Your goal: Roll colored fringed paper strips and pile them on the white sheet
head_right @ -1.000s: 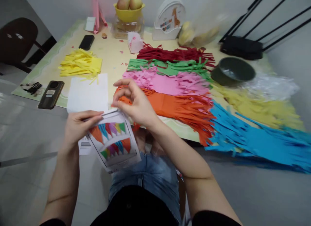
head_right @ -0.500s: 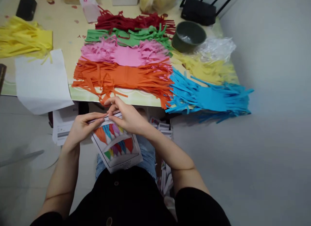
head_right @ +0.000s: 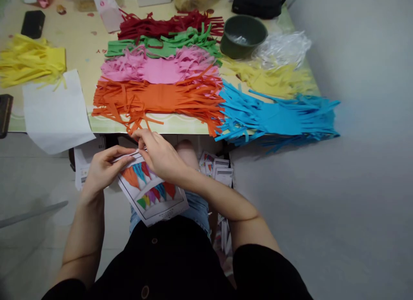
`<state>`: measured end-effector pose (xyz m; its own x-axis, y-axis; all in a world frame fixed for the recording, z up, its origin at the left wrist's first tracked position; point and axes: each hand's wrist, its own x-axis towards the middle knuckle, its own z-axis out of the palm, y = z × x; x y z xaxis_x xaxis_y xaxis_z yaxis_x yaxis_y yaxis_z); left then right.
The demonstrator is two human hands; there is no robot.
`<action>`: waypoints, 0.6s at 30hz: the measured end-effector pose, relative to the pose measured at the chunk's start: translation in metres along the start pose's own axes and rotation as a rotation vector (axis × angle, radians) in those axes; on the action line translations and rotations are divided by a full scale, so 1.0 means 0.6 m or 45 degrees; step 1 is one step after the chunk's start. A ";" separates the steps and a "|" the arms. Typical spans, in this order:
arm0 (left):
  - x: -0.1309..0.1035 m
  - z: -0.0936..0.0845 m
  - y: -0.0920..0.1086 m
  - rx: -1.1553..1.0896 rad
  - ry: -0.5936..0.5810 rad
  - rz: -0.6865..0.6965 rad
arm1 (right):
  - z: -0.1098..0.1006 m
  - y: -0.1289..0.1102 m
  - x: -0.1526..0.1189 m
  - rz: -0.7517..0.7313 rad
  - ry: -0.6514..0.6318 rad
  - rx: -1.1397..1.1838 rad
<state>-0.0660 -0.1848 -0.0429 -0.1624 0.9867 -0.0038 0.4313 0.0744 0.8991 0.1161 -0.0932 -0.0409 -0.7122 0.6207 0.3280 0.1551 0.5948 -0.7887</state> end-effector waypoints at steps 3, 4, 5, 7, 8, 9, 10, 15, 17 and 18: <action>-0.001 0.000 -0.001 0.020 0.020 0.007 | 0.005 0.008 -0.006 -0.073 0.080 -0.062; -0.002 0.000 -0.001 0.018 0.023 0.009 | 0.006 0.012 -0.009 -0.115 0.099 -0.087; -0.002 0.001 0.000 0.007 0.027 0.008 | 0.007 0.016 -0.011 -0.167 0.103 -0.114; -0.003 0.002 0.000 -0.025 0.049 0.003 | 0.005 0.024 -0.015 -0.257 0.068 -0.176; -0.003 0.004 0.001 -0.040 0.061 -0.002 | 0.004 0.027 -0.017 -0.284 0.034 -0.205; -0.003 0.005 0.000 -0.051 0.068 -0.005 | 0.001 0.030 -0.018 -0.301 -0.005 -0.231; -0.003 0.007 0.000 -0.061 0.071 -0.007 | -0.003 0.032 -0.019 -0.306 -0.046 -0.255; -0.001 0.012 -0.001 -0.096 0.032 -0.023 | -0.029 0.033 -0.016 -0.297 -0.230 -0.344; 0.000 0.012 0.003 -0.054 0.010 0.006 | -0.041 0.035 -0.013 -0.228 -0.234 -0.301; 0.001 0.011 0.007 -0.025 -0.013 0.035 | -0.047 0.037 -0.011 -0.174 -0.229 -0.253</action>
<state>-0.0582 -0.1826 -0.0419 -0.1415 0.9898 0.0166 0.4179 0.0445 0.9074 0.1438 -0.0698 -0.0460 -0.8427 0.4379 0.3131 0.1676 0.7661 -0.6205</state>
